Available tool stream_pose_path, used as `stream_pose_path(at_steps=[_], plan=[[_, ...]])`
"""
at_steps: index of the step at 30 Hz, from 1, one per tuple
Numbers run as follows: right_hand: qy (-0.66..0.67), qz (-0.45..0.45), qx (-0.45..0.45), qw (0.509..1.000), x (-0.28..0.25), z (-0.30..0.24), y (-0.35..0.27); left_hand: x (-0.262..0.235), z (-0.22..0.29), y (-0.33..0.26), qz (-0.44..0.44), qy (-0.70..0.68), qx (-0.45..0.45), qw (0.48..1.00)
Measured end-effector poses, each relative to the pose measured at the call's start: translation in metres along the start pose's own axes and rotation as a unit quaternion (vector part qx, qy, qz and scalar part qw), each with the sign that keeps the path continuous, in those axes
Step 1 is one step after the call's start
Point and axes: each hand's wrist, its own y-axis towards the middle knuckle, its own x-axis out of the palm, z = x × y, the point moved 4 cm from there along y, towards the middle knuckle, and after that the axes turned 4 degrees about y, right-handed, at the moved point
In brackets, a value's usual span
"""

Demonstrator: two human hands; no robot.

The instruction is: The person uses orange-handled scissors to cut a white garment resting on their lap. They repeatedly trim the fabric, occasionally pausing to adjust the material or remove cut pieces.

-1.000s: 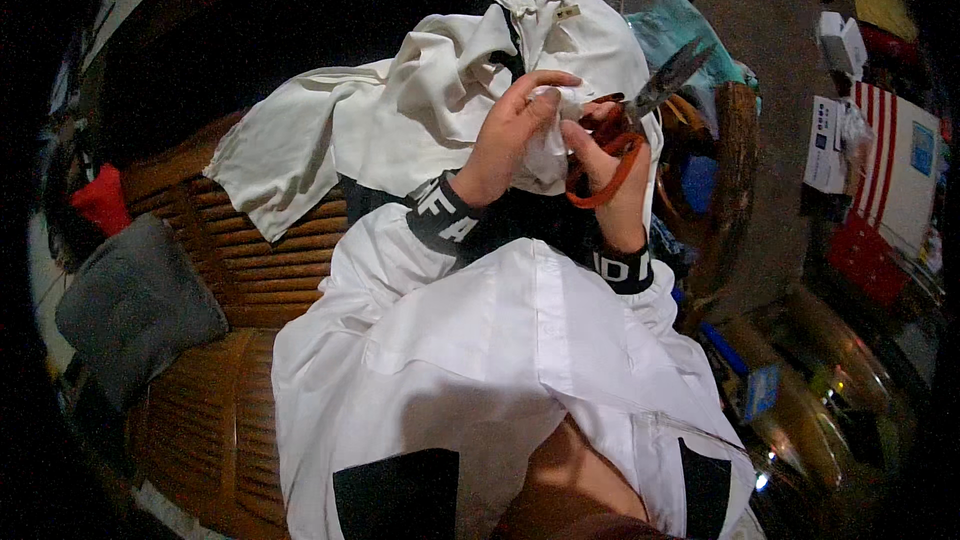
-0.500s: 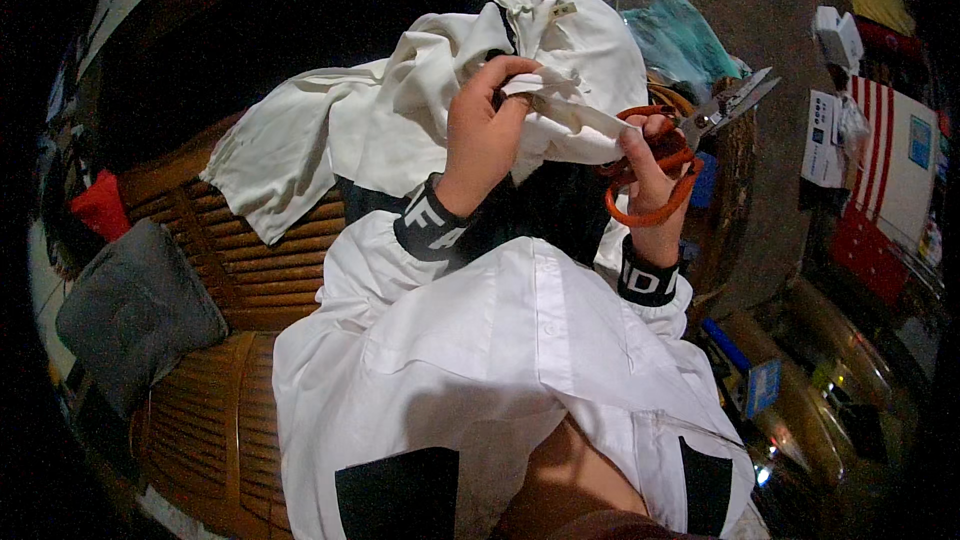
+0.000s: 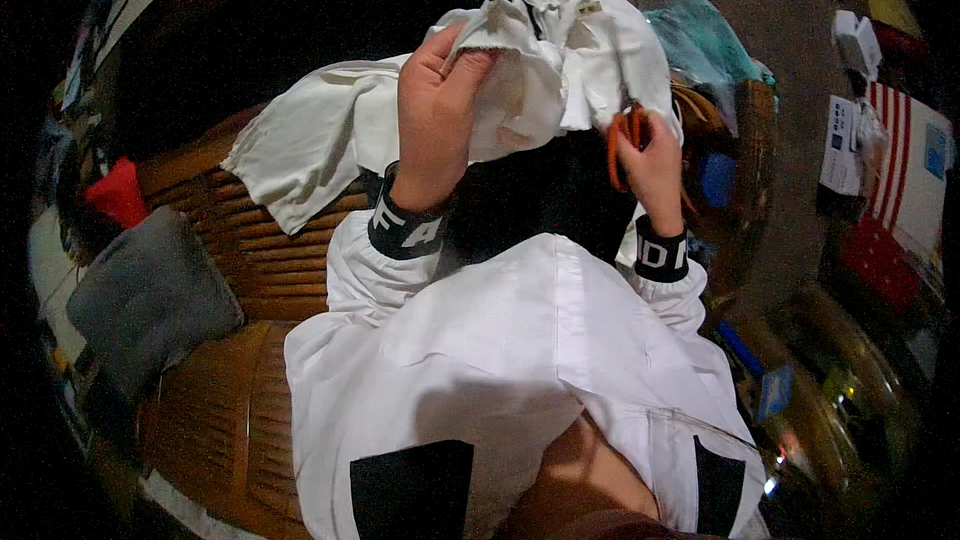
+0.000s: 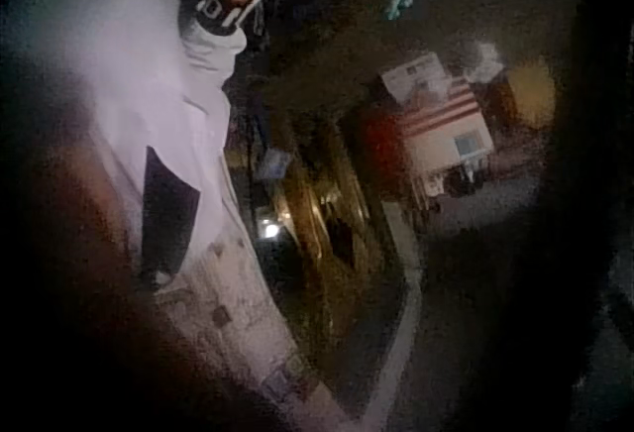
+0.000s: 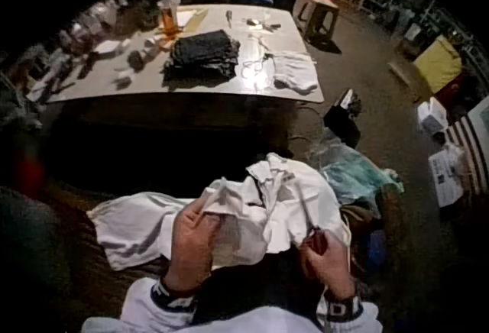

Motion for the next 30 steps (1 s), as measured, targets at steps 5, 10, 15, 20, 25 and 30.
stream_pose_path(at_steps=[5,10,15,20,25,30], plan=[[-0.056,-0.172,-0.044,0.982,0.014,-0.005,-0.014,-0.003,0.010,-0.001,-0.010,0.008,-0.006,1.000],[0.257,-0.110,0.001,0.960,-0.023,-0.091,-0.007,0.006,0.011,-0.004,-0.027,0.061,0.008,0.998],[0.299,-0.219,-0.023,0.928,-0.006,-0.119,-0.001,0.015,0.012,-0.008,-0.015,0.151,0.050,0.987],[0.232,-0.229,-0.154,0.933,-0.003,-0.113,0.005,0.034,0.047,-0.008,-0.097,0.472,0.263,0.836],[0.105,-0.325,-0.251,0.906,-0.014,-0.135,-0.004,0.037,0.052,-0.015,-0.293,0.630,0.325,0.642],[0.074,-0.463,-0.312,0.827,-0.029,-0.143,-0.021,0.044,0.066,-0.033,-0.401,0.659,0.378,0.512]])
